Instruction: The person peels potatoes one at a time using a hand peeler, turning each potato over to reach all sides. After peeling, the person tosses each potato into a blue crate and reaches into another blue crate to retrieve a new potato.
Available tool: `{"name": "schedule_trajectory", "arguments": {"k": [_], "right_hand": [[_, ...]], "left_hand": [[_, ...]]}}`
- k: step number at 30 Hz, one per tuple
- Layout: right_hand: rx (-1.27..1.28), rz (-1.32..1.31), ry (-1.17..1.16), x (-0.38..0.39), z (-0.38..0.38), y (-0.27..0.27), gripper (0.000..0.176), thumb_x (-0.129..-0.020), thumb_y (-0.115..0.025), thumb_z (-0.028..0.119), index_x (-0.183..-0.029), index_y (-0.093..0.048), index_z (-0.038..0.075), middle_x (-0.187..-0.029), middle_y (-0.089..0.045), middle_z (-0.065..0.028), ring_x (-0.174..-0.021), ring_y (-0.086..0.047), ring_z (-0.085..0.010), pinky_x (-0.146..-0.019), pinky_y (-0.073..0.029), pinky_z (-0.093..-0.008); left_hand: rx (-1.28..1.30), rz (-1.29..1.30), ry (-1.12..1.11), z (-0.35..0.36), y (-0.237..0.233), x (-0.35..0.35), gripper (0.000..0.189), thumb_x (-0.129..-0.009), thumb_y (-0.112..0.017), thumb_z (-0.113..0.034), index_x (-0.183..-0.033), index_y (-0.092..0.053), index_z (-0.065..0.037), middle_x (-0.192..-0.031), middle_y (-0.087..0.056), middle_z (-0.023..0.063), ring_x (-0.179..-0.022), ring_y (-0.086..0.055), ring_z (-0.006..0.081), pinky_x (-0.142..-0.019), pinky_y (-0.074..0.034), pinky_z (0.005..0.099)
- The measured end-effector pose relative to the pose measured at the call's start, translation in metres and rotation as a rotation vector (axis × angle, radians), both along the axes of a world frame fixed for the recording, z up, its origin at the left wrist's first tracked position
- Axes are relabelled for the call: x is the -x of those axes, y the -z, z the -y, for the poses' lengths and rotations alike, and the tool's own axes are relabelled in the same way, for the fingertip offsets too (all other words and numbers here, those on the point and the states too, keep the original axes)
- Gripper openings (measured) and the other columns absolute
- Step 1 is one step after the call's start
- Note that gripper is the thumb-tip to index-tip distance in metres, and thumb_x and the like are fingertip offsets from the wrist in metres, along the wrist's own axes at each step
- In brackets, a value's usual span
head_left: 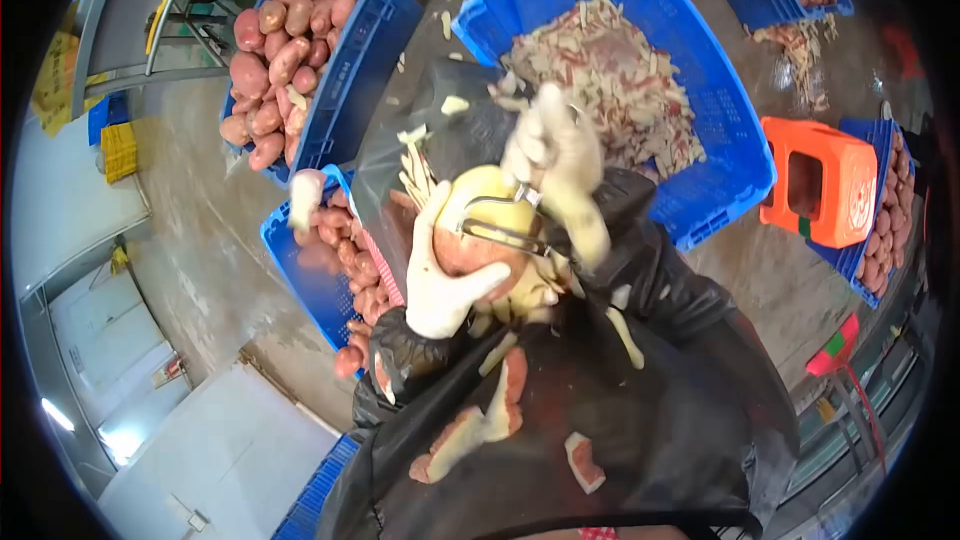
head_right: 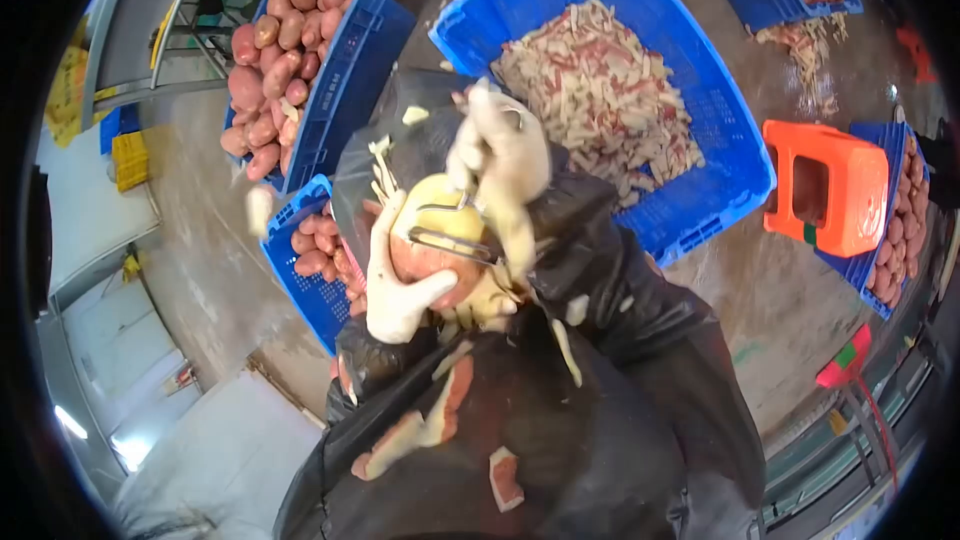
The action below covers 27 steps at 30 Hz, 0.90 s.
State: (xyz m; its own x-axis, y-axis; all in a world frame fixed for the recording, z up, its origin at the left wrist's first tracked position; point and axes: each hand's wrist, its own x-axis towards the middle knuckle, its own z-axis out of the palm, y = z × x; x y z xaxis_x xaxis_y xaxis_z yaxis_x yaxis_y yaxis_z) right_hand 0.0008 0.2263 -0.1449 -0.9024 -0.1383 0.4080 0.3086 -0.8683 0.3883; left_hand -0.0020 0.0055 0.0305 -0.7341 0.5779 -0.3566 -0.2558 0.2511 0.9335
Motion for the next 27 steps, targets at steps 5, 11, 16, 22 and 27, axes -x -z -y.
{"name": "schedule_trajectory", "arguments": {"k": [5,11,16,22,27], "right_hand": [[-0.485,0.99,0.531,0.003,-0.006,-0.094,0.043,-0.09,-0.051,0.036,-0.058,-0.041,0.009,-0.048,-0.037,-0.0027,-0.04,-0.045,-0.0184,-0.046,-0.047,-0.0366],[-0.666,1.01,0.815,0.012,-0.029,-0.04,0.04,-0.092,-0.048,0.036,-0.064,-0.041,0.008,-0.052,-0.042,-0.0057,-0.046,-0.046,-0.0213,-0.047,-0.046,-0.0384],[-0.687,0.998,0.901,-0.005,-0.011,-0.125,0.045,-0.091,-0.041,0.048,-0.065,-0.042,0.011,-0.059,-0.042,-0.0006,-0.054,-0.046,-0.0174,-0.056,-0.043,-0.0314],[-0.878,1.106,0.509,0.005,0.019,-0.1,0.041,-0.092,-0.041,0.046,-0.066,-0.041,0.014,-0.051,-0.037,0.0022,-0.045,-0.04,-0.0144,-0.05,-0.042,-0.0321],[-0.593,0.497,0.342,-0.011,0.037,-0.129,0.035,-0.093,-0.041,0.042,-0.073,-0.044,0.013,-0.056,-0.046,0.0005,-0.047,-0.045,-0.0138,-0.058,-0.046,-0.0358]], "left_hand": [[-0.009,-0.011,-0.002,-0.002,-0.003,0.001,0.095,-0.056,-0.08,-0.006,-0.135,-0.028,-0.001,-0.128,-0.043,0.0135,-0.119,-0.041,0.0223,-0.101,-0.033,0.0339],[0.012,-0.047,-0.06,0.012,0.004,-0.011,0.095,-0.056,-0.082,-0.014,-0.134,-0.03,-0.002,-0.132,-0.037,0.018,-0.122,-0.039,0.0271,-0.102,-0.032,0.0376],[0.333,-0.74,0.266,0.009,-0.002,-0.011,0.099,-0.052,-0.083,-0.03,-0.134,-0.034,-0.005,-0.137,-0.028,0.0238,-0.124,-0.034,0.0377,-0.102,-0.03,0.0437],[-0.029,0.213,0.131,0.008,-0.011,0.017,0.091,-0.059,-0.078,-0.001,-0.135,-0.029,0.001,-0.134,-0.037,0.012,-0.123,-0.037,0.0218,-0.102,-0.031,0.0342],[0.086,-0.055,0.235,0.011,-0.004,0.008,0.093,-0.056,-0.081,-0.015,-0.134,-0.032,0.001,-0.132,-0.039,0.0147,-0.122,-0.039,0.0253,-0.102,-0.03,0.0356]]}}
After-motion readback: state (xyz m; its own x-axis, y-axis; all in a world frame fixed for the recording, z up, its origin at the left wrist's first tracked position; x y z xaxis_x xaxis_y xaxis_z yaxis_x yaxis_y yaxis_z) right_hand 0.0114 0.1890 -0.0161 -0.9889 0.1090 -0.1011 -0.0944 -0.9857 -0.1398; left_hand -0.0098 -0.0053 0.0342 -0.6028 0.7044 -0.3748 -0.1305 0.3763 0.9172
